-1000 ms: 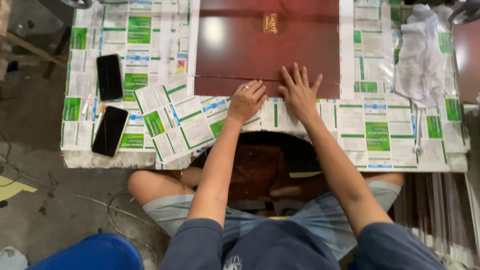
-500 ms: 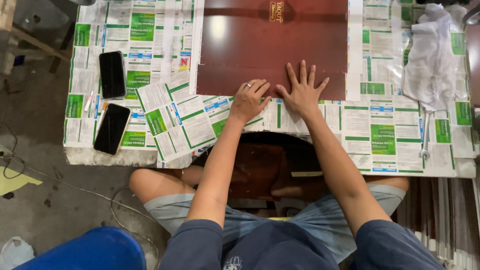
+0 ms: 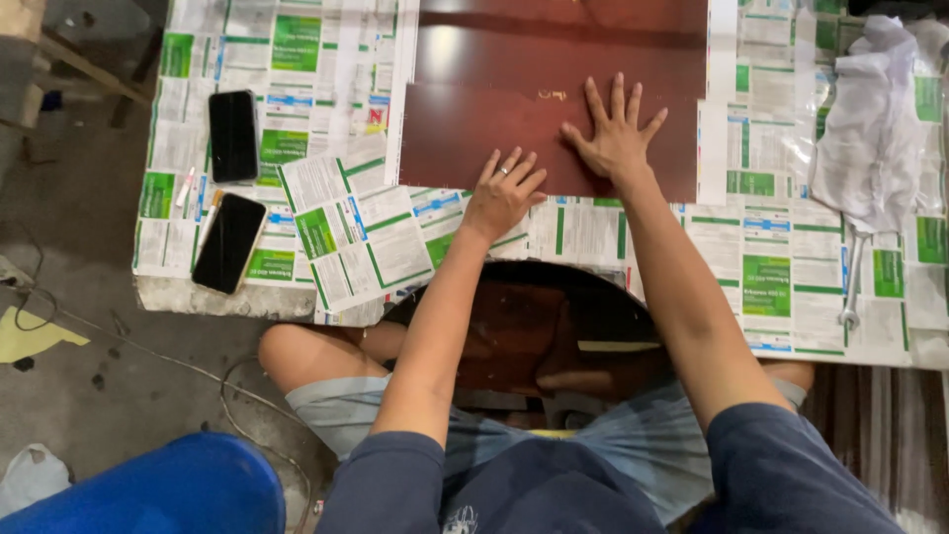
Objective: The person sits on the floor and repeatedly presses down on a reddish-brown rectangular board placed on a newspaper-covered surface. They use both hands to apply pressure to the board, occasionally lifting and repositioning it before pressing again.
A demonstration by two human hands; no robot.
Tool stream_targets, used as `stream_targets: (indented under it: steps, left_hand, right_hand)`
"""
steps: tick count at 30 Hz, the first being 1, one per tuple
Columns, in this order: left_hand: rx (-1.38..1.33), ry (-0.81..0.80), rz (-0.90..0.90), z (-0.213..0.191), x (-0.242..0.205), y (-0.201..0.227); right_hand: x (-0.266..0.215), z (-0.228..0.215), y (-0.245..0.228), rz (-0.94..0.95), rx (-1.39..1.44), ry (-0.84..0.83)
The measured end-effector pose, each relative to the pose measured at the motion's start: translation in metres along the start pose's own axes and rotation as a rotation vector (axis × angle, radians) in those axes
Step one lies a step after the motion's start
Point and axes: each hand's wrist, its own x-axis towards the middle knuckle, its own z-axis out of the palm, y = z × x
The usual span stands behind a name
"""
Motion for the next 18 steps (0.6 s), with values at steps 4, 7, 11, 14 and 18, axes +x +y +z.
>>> stream_targets:
  steps: [4,7,11,14,18]
  left_hand:
    - [0.027,0.018,0.029,0.013,-0.002,-0.005]
    - [0.113,0.009,0.107,0.021,-0.005,-0.006]
    - [0.289,-0.008,0.328,0.022,-0.008,-0.005]
    - [0.403,-0.034,0.434,0.025,-0.008,-0.003]
    - [0.469,-0.034,0.512,0.021,-0.013,-0.003]
  right_hand:
    - [-0.02,-0.003,0.002,-0.042,0.009,-0.012]
    - [-0.053,-0.008,0.002,-0.153,-0.018,-0.083]
    - [-0.09,-0.007,0.008,-0.284,-0.061,-0.116]
    - [-0.109,-0.002,0.011,-0.338,-0.076,-0.064]
    - [-0.134,-0.001,-0.003,-0.403,-0.104,0.016]
